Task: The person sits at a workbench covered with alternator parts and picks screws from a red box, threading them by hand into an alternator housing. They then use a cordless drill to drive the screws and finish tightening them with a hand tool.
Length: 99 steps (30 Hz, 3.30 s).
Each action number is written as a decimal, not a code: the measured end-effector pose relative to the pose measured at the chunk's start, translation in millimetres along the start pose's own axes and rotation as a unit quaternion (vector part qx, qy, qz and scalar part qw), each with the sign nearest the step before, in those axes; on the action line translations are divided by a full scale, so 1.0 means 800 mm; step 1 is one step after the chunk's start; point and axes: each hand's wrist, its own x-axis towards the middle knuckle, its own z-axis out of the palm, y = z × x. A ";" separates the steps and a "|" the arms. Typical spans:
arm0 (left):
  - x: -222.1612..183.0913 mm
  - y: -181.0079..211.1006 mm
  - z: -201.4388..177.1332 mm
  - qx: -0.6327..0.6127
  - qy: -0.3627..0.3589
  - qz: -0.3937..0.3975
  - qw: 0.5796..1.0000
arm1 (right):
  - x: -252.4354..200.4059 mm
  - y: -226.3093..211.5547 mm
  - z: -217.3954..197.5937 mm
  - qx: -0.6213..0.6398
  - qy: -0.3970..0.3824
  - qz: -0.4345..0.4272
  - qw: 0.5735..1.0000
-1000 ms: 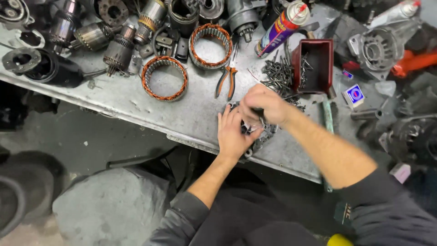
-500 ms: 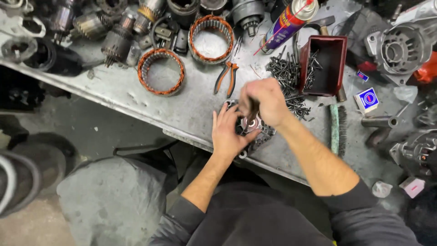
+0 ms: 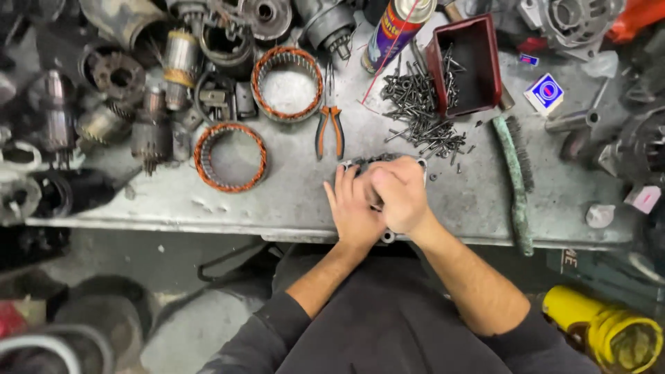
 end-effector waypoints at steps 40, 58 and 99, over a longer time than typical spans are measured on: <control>0.107 0.024 -0.058 -0.038 -0.390 0.229 0.891 | -0.013 -0.012 -0.139 0.195 -0.037 0.009 0.980; 0.083 0.040 -0.058 -0.010 -0.355 0.238 0.904 | -0.113 -0.014 -0.120 0.090 0.343 -0.080 0.931; 0.048 0.047 -0.048 -0.061 -0.275 0.165 0.945 | -0.049 -0.099 -0.126 -0.346 0.015 0.052 0.937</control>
